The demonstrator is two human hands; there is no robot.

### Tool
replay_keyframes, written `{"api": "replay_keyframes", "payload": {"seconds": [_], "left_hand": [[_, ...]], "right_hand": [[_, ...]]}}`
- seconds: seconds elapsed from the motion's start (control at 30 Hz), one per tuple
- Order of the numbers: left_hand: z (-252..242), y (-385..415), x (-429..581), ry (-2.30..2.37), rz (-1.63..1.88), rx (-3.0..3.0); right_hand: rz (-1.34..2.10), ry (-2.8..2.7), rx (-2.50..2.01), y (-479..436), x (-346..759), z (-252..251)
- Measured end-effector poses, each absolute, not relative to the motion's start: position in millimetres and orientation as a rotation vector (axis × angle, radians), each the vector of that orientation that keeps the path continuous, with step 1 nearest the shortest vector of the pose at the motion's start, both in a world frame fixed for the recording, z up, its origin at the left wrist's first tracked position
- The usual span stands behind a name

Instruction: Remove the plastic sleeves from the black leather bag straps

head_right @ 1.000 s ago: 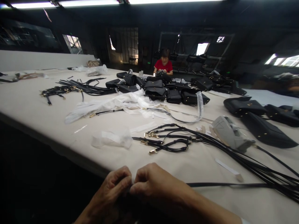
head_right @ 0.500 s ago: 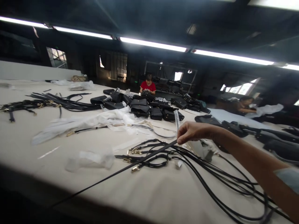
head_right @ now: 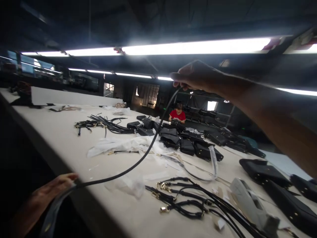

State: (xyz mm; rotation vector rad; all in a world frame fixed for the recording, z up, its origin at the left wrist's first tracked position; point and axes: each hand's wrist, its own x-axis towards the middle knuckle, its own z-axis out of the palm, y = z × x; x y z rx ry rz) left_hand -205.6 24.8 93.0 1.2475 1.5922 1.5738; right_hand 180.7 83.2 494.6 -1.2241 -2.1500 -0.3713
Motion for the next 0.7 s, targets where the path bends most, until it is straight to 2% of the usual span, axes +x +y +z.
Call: {"api": "replay_keyframes", "payload": {"seconds": [0.2, 0.37, 0.53, 0.7], "left_hand": [[156.2, 78.1, -175.2, 1.078, 1.646, 1.391], [211.6, 92.1, -147.3, 0.647, 1.662, 1.3], [278.0, 99.7, -129.2, 0.449, 1.806, 1.31], [344.2, 97.3, -113.6, 0.289, 1.947, 1.456]], "right_hand": [[-0.426, -2.202, -0.86, 62.7, 84.2, 536.4], [-0.451, -2.304, -0.776, 55.8, 48.9, 541.9], [-0.376, -2.482, -0.788, 67.5, 25.5, 506.8], [0.069, -2.76, -0.825, 69.7, 14.5, 450.7]]}}
